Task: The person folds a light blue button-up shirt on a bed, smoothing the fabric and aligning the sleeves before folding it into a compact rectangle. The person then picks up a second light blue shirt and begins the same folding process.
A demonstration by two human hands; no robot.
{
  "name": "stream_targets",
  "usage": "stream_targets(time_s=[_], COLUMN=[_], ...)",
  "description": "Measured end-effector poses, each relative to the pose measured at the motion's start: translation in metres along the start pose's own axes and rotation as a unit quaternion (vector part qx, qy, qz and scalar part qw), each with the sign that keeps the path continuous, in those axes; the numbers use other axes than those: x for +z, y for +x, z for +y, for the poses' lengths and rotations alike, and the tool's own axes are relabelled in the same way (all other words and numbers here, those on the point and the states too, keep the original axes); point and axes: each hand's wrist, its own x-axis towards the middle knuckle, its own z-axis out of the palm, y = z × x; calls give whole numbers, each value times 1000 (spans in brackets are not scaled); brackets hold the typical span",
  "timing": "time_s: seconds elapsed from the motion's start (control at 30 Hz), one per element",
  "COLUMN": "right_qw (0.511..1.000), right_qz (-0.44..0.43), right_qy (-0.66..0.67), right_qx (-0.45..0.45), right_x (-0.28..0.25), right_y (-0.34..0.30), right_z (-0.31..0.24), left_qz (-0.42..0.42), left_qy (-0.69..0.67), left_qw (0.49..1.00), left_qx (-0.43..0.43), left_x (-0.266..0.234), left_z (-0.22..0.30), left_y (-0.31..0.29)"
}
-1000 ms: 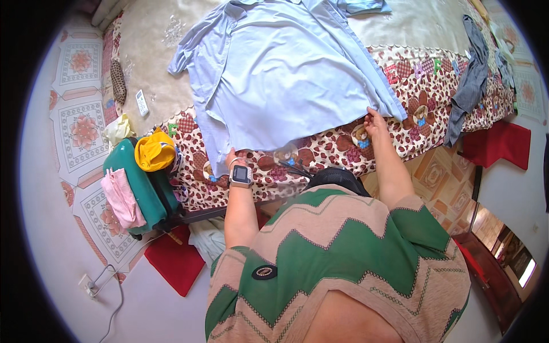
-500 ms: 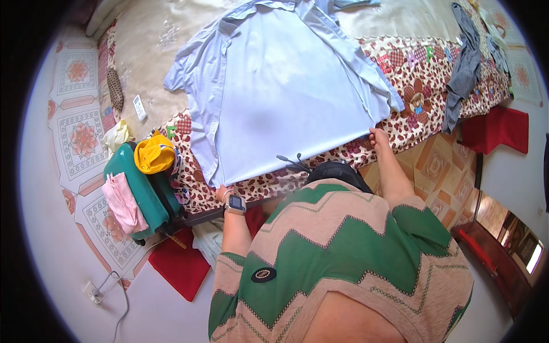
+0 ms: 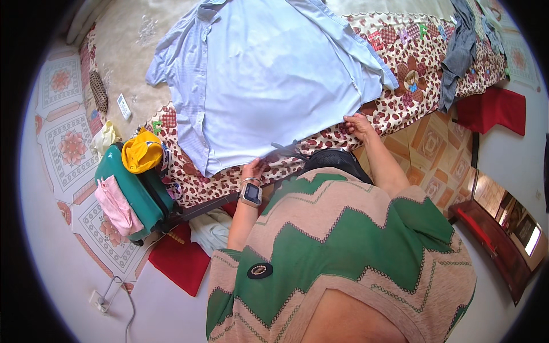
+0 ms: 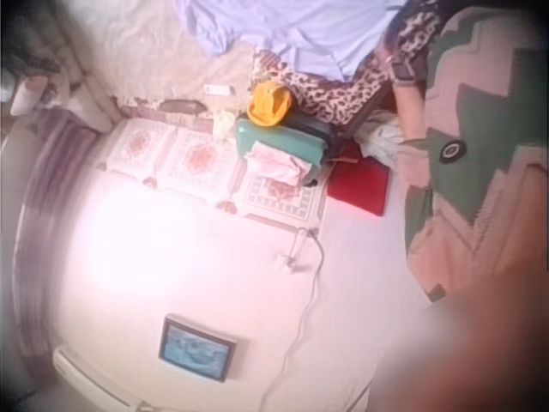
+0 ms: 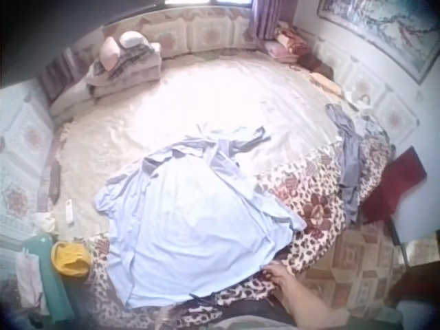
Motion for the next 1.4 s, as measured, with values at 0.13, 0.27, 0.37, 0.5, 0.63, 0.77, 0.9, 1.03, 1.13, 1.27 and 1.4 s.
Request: stream_targets(time_s=[0.13, 0.27, 0.37, 0.5, 0.63, 0.77, 0.9, 1.03, 1.13, 1.27, 1.4], right_qw=[998, 981, 956, 963, 954, 825, 801, 796, 782, 816, 827], right_qz=[7, 76, 122, 69, 102, 334, 298, 225, 171, 148, 116], right_qy=[-59, -168, -246, -261, -240, -289, -366, -447, -487, -456, -436], right_qx=[3, -51, -100, -28, -149, -351, -369, -340, -350, -322, -335], right_x=[-9, -10, -20, -10, -76, -150, -162, -150, -150, -155, -153], right_y=[-10, -5, 23, 4, 15, 46, 57, 50, 47, 45, 38], right_z=[-1, -1, 19, -4, -34, -91, -137, -155, -160, -152, -154], left_qz=[27, 117, 173, 183, 273, 282, 222, 172, 127, 124, 240], left_qy=[65, 216, 242, 190, 183, 331, 444, 492, 572, 626, 650], left_qw=[998, 969, 954, 964, 944, 895, 824, 777, 679, 616, 552], left_qx=[4, 16, 38, -8, -30, 103, 273, 354, 442, 462, 464], left_x=[6, 7, 1, -11, -19, -39, 33, 199, 325, 477, 542], left_z=[-7, -10, -23, -28, -5, 42, 89, 151, 183, 202, 191], left_y=[-20, -25, -7, 8, 10, 35, 73, 131, 160, 172, 197])
